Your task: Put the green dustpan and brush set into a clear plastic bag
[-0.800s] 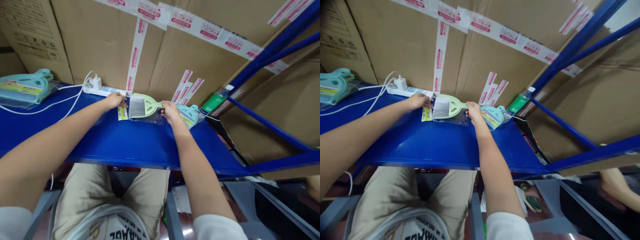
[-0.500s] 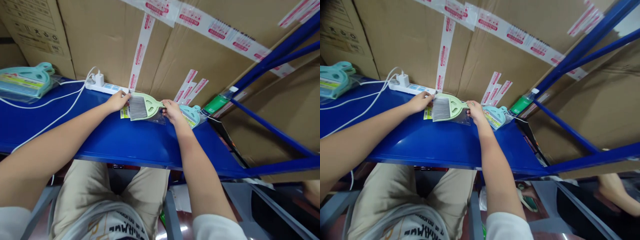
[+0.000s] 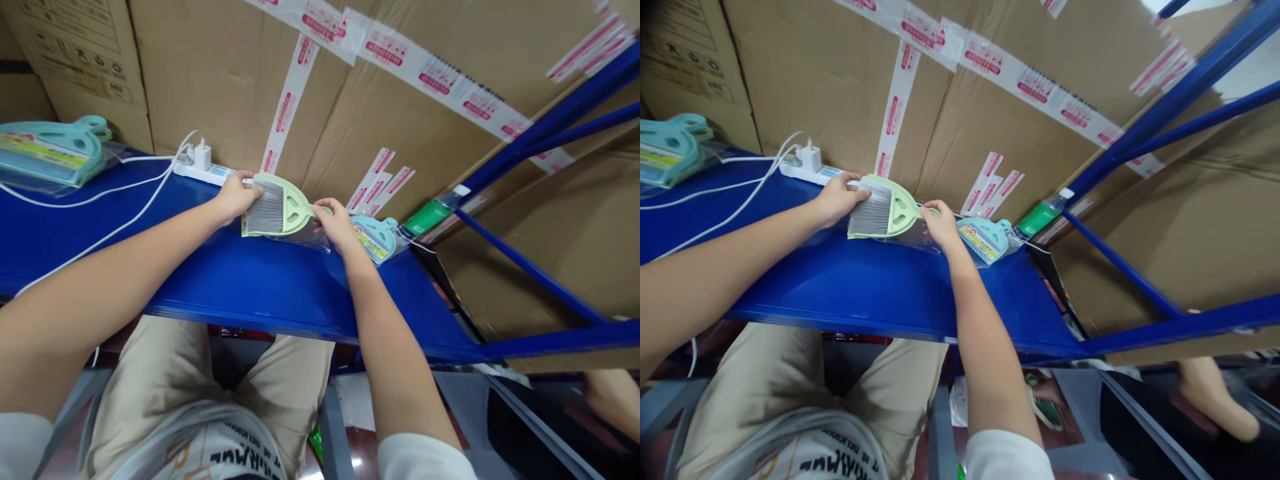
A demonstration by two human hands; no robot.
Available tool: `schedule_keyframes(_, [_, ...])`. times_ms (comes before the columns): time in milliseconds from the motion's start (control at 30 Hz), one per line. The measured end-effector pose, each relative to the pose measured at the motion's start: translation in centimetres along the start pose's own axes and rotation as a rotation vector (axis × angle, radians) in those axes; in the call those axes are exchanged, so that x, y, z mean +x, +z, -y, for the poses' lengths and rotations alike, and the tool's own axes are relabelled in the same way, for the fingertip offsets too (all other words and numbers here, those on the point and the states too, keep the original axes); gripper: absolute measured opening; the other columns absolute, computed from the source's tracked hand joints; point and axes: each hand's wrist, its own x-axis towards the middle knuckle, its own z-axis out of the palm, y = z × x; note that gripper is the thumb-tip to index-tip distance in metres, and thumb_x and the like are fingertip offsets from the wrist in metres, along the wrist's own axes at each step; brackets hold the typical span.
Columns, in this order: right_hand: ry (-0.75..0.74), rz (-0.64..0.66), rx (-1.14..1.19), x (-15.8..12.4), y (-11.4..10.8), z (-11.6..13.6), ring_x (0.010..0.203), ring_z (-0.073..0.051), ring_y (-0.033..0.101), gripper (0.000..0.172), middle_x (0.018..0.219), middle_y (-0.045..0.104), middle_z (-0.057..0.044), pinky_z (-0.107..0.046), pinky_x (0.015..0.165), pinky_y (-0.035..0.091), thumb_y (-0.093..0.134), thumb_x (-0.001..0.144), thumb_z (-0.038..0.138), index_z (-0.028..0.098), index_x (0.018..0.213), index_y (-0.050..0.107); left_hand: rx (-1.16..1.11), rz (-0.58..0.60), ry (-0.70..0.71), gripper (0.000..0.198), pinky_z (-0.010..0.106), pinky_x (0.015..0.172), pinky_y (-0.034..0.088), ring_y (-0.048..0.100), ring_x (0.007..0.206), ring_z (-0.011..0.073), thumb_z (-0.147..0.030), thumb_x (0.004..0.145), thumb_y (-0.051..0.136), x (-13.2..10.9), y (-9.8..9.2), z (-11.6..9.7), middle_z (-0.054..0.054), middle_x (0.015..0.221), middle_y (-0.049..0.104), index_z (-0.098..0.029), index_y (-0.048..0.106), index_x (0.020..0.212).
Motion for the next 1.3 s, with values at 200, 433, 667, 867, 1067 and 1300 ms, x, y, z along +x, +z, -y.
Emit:
schedule_keyframes(200, [-0.480,0.161,-0.444,-1.2,0.3,0.8,0.110,-0.029,0.066,0.031,0.115,0.074,-0.009,-0.048,0.103,0.050,0.066,0.082,0.035,0.025,0.111,0.068,0.038,-0.018,0.133,0.047,0.036,0.086,0.060,0.074,0.090,0.0207,-0.010,0.082,0.070,-0.7,0.6,0.0,0.002,0.092,0.072,-0.023,0.061,0.126])
schedule_keyframes(433, [-0.352,0.213,-0.523,-1.7,1.4,1.1,0.087,-0.024,0.060,0.015,0.088,0.067,-0.003,-0.038,0.087,0.048,0.063,0.074,0.030,0.024,0.088,0.060,0.066,0.025,0.186,0.040,0.035,0.086,0.059,0.072,0.088,0.0197,-0.020,0.087,0.065,-1.1,1.0,0.1,0.002,0.091,0.072,-0.023,0.062,0.127])
schedule_keyframes(667, [-0.381,0.048,-0.476,-1.8,2.2,0.8,0.090,-0.025,0.056,0.011,0.089,0.061,-0.003,-0.037,0.086,0.045,0.058,0.076,0.027,0.027,0.086,0.054,-0.030,0.055,0.132,0.034,0.039,0.096,0.056,0.072,0.104,0.0269,-0.044,0.100,0.052,-1.1,0.9,-0.6,0.008,0.097,0.079,-0.019,0.074,0.100])
schedule_keyframes(867, [-0.364,-0.052,-0.501,-2.4,2.6,1.2,0.092,-0.026,0.057,0.012,0.094,0.062,-0.005,-0.038,0.088,0.045,0.055,0.076,0.027,0.027,0.087,0.052,-0.054,0.091,0.113,0.036,0.036,0.091,0.057,0.074,0.097,0.0263,-0.042,0.100,0.054,-0.6,0.6,-0.8,0.008,0.090,0.081,-0.017,0.076,0.087])
schedule_keyframes(1067, [-0.345,-0.092,-0.466,-3.1,3.0,1.7,0.085,-0.025,0.057,0.011,0.087,0.061,-0.003,-0.038,0.085,0.045,0.053,0.077,0.026,0.027,0.086,0.047,-0.026,0.086,0.146,0.033,0.033,0.086,0.056,0.073,0.089,0.0215,-0.032,0.100,0.051,-0.2,0.3,-0.9,0.005,0.087,0.080,-0.018,0.075,0.081])
schedule_keyframes(1300, [-0.165,-0.200,-0.240,-2.7,2.7,1.6,0.078,-0.021,0.059,0.008,0.072,0.052,0.004,-0.033,0.078,0.046,0.051,0.086,0.029,0.029,0.088,0.043,0.134,0.065,0.127,0.026,0.037,0.082,0.057,0.069,0.086,0.0247,-0.034,0.093,0.054,0.4,-0.2,0.5,0.004,0.074,0.069,-0.021,0.067,0.074])
